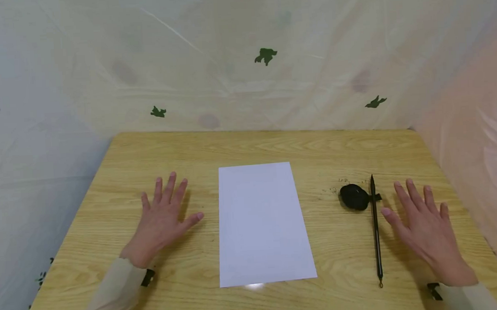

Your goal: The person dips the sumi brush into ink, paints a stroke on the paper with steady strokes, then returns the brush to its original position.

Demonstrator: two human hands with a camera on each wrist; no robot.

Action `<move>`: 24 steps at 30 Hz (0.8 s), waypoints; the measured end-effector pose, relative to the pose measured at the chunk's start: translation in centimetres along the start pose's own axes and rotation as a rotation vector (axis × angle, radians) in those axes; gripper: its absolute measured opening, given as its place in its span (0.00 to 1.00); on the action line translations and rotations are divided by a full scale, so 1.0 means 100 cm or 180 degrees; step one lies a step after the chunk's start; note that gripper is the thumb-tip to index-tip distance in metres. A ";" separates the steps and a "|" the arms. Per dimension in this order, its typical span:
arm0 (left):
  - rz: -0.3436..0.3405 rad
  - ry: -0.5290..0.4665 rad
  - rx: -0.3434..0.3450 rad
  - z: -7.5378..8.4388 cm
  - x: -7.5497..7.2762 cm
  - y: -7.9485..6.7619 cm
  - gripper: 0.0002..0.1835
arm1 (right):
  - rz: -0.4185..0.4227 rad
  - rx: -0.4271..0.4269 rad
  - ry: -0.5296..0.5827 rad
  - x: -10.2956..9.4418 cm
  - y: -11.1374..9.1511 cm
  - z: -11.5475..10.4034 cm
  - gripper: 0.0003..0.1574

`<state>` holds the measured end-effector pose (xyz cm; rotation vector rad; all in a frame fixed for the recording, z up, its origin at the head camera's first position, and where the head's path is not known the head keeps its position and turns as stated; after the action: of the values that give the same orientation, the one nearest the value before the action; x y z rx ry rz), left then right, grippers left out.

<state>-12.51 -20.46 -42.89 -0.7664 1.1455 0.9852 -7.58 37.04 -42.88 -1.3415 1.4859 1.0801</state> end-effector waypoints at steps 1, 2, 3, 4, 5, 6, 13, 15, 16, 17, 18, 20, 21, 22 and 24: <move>0.0000 0.0004 0.0014 0.001 0.000 0.001 0.53 | 0.0011 -0.0003 0.0006 0.000 0.000 0.000 0.47; -0.0003 0.0010 0.0032 0.003 0.000 0.002 0.53 | 0.0022 -0.0008 0.0011 0.000 -0.001 0.000 0.47; -0.0012 0.0013 0.0046 0.004 0.001 0.002 0.53 | 0.0027 -0.0010 0.0015 0.000 -0.001 0.000 0.46; -0.0011 0.0008 0.0064 0.006 0.001 0.003 0.53 | 0.0032 -0.0014 0.0020 0.000 -0.001 0.000 0.46; -0.0013 0.0004 0.0086 0.008 0.001 0.004 0.53 | 0.0038 -0.0022 0.0027 0.000 -0.002 0.000 0.46; -0.0013 0.0001 0.0109 0.009 0.001 0.005 0.53 | 0.0037 -0.0024 0.0039 0.001 -0.002 0.000 0.46; -0.0043 0.0002 0.0282 0.024 0.006 0.012 0.53 | 0.0023 -0.0078 0.0143 0.003 -0.004 -0.004 0.46; -0.0070 -0.0004 0.0339 0.029 0.008 0.014 0.53 | 0.0020 -0.0096 0.0163 0.003 -0.005 -0.004 0.46; -0.0083 -0.0005 0.0372 0.031 0.008 0.015 0.53 | 0.0021 -0.0105 0.0177 0.003 -0.005 -0.005 0.46; -0.0094 0.0002 0.0404 0.033 0.009 0.016 0.53 | 0.0022 -0.0116 0.0194 0.003 -0.006 -0.005 0.46; -0.0104 0.0010 0.0437 0.035 0.010 0.017 0.54 | 0.0018 -0.0129 0.0211 0.003 -0.007 -0.006 0.45; -0.0134 -0.0010 0.0491 0.038 0.011 0.018 0.53 | 0.0012 -0.0162 0.0235 0.003 -0.008 -0.007 0.45; -0.0146 -0.0006 0.0516 0.040 0.012 0.019 0.53 | 0.0008 -0.0178 0.0249 0.003 -0.008 -0.008 0.45; -0.0161 0.0009 0.0543 0.041 0.013 0.020 0.53 | -0.0002 -0.0193 0.0261 0.004 -0.008 -0.009 0.45; -0.0193 0.0016 0.0582 0.044 0.014 0.021 0.53 | -0.0027 -0.0218 0.0267 0.005 -0.009 -0.011 0.45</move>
<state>-12.63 -15.44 -43.16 -0.6530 1.1920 0.8160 -6.77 35.77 -43.08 -1.4552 1.5146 1.0896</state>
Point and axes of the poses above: each hand's wrist, its own y-axis towards the middle knuckle, its own x-axis out of the palm, z = x × y, the point moved 4 cm from there along y, towards the middle knuckle, and after that the axes turned 7 degrees about x, right-handed, at the moved point
